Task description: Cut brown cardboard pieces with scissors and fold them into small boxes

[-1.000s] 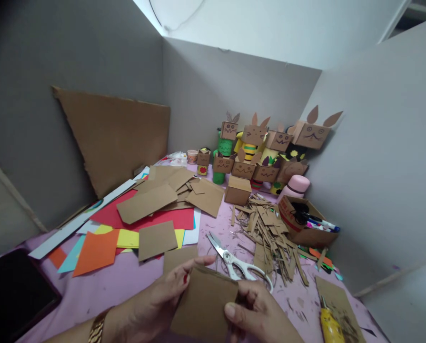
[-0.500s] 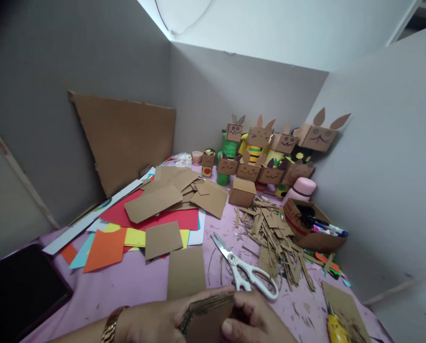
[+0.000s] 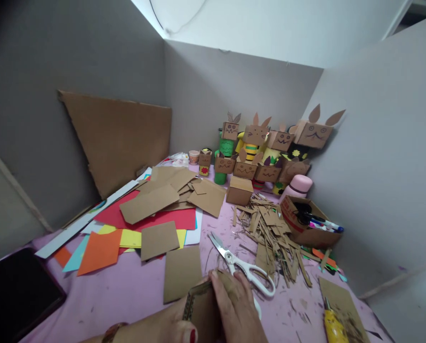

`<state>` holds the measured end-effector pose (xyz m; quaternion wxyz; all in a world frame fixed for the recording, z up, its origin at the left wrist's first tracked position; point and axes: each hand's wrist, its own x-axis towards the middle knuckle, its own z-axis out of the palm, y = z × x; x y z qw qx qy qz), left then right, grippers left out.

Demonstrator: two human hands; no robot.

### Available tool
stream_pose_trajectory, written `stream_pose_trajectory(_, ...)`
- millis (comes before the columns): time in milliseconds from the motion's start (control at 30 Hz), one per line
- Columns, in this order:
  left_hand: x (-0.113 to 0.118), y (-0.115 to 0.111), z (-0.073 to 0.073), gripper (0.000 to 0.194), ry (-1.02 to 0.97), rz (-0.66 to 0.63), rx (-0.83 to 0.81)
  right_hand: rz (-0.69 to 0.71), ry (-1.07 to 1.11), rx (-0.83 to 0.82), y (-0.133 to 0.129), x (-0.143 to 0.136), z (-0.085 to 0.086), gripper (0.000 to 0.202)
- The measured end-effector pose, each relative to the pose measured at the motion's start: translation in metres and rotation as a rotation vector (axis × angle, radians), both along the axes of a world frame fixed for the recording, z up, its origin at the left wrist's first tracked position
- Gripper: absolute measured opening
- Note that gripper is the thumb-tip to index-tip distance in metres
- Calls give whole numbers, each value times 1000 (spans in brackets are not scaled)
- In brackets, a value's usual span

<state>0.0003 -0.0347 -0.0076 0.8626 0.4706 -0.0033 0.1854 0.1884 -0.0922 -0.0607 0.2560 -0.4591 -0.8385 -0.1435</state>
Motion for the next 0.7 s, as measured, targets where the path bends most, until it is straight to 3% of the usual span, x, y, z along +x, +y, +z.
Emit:
stream_pose_trajectory(133, 7, 1, 0, 95, -34, -13, 93, -25, -11, 39, -2, -2, 9, 66)
stream_pose_trajectory(267, 12, 0, 12, 92, -79, -30, 107, -41, 109, 27, -8, -9, 17, 53)
stream_pose_trajectory(400, 6, 0, 23, 80, -64, -51, 81, -26, 188, 4, -10, -10, 20, 56)
stream_pose_trajectory(533, -4, 4, 23, 71, 34, -48, 3, -74, 167, -1, -7, -6, 24, 76)
stream_pose_trajectory(633, -7, 9, 13, 70, 132, 78, 52, -65, 66, 73, -4, -7, 27, 86)
stream_pose_trajectory(700, -6, 10, 5, 53, 228, 263, 163, -90, 60, 102, -3, -9, 28, 85)
